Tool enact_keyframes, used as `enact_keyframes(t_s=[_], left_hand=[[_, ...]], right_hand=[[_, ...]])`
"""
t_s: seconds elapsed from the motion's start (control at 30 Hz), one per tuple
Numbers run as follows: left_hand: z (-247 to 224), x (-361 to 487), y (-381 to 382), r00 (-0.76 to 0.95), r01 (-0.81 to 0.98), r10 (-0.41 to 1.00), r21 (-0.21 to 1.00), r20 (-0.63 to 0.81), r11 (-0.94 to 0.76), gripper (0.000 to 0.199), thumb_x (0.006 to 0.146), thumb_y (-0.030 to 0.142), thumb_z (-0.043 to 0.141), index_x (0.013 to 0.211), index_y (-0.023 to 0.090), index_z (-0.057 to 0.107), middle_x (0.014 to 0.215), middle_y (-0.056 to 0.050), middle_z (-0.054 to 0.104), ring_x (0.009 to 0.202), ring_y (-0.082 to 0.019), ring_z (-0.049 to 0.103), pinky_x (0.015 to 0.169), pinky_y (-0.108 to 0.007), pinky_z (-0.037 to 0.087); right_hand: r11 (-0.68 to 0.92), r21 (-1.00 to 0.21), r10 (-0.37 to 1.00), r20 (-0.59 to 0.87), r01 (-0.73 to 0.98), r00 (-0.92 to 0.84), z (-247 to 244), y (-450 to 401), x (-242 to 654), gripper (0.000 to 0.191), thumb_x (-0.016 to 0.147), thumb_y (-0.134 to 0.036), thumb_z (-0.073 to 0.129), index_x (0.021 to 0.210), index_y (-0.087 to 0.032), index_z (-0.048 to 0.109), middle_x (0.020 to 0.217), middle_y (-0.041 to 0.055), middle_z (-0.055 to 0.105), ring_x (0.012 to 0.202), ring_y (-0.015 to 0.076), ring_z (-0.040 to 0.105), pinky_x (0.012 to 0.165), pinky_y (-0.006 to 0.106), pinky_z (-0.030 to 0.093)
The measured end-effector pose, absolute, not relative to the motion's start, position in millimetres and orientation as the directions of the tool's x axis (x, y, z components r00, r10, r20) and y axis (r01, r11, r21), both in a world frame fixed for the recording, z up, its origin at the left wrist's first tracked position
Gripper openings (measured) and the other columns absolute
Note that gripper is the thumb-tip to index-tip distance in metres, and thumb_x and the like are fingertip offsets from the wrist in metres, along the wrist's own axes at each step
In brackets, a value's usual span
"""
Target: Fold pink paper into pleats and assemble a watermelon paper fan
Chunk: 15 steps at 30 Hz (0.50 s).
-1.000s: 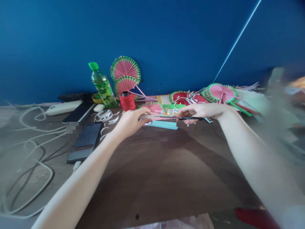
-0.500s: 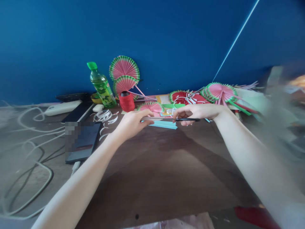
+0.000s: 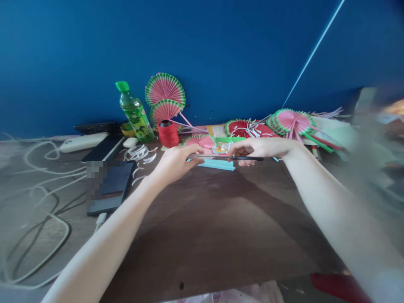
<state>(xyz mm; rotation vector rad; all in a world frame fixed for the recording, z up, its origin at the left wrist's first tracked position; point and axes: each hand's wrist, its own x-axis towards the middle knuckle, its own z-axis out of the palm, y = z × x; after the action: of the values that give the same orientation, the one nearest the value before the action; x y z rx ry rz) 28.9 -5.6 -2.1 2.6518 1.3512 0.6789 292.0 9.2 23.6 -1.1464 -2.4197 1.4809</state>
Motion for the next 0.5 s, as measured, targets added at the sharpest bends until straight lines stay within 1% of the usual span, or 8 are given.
enact_keyframes(t_s=[0.17, 0.5], left_hand=[[-1.8, 29.0, -6.3, 0.496, 0.757, 0.799, 0.281, 0.34, -0.59, 0.025, 0.078, 0.037, 0.057, 0.098, 0.023, 0.063, 0.084, -0.002, 0.07, 0.071, -0.015, 0.063, 0.065, -0.024, 0.043], [-1.1, 29.4, -7.6, 0.487, 0.767, 0.804, 0.273, 0.34, -0.58, 0.024, 0.079, 0.036, 0.057, 0.098, 0.023, 0.064, 0.081, -0.001, 0.07, 0.071, -0.016, 0.063, 0.065, -0.024, 0.043]], right_hand=[[0.239, -0.81, 0.632, -0.289, 0.535, -0.719, 22.6, 9.8, 291.8, 0.039, 0.071, -0.041, 0.065, 0.103, -0.019, 0.057, 0.089, 0.0034, 0.062, 0.066, 0.0095, 0.053, 0.051, 0.021, 0.037], [0.217, -0.819, 0.643, -0.29, 0.532, -0.709, 22.2, 8.9, 290.7, 0.041, 0.069, -0.041, 0.066, 0.102, -0.018, 0.057, 0.085, 0.0024, 0.062, 0.061, 0.0075, 0.05, 0.05, 0.021, 0.035]])
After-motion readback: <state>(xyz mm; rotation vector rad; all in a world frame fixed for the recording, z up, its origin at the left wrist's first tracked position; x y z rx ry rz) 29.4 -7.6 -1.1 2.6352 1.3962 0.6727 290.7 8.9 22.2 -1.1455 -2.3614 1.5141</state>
